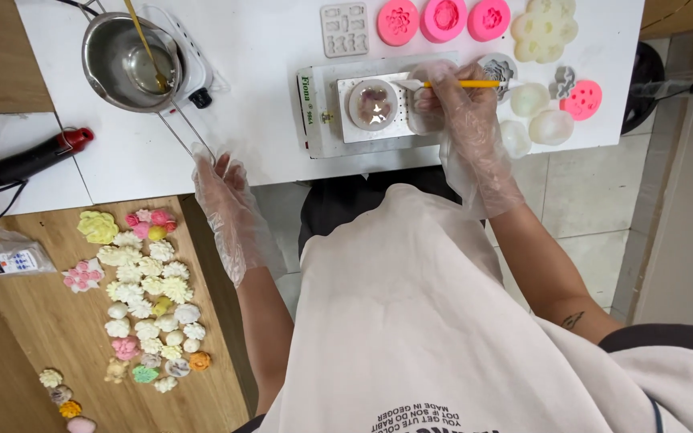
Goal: The person is preparing candle components using molds and a heating tool.
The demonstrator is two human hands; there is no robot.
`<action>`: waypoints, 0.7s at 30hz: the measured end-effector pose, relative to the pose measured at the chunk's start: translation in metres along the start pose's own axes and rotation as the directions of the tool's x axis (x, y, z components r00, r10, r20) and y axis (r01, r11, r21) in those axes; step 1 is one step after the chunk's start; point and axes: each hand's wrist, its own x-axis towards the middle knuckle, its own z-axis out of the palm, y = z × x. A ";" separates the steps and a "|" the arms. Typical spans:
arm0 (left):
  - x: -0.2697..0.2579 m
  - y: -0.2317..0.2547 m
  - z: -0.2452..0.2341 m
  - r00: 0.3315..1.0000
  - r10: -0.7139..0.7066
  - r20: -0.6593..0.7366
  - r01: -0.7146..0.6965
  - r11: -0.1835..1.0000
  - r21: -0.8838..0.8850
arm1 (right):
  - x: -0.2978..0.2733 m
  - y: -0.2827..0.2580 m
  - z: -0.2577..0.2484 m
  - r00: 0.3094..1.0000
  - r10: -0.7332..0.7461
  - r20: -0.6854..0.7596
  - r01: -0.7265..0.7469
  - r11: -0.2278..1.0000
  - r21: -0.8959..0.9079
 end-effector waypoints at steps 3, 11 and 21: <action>0.004 -0.006 -0.011 1.000 0.019 -0.013 -0.017 0.993 0.117 | -0.009 0.008 -0.001 0.998 -0.060 -0.031 0.060 0.998 -0.014; 0.021 -0.019 -0.036 0.997 0.061 -0.044 -0.041 0.931 0.362 | -0.021 0.006 0.010 0.995 -0.085 -0.046 0.075 0.981 -0.178; 0.037 -0.033 -0.050 0.999 0.026 0.023 -0.032 0.946 0.322 | -0.023 -0.001 0.014 0.998 -0.053 -0.040 0.043 0.973 -0.226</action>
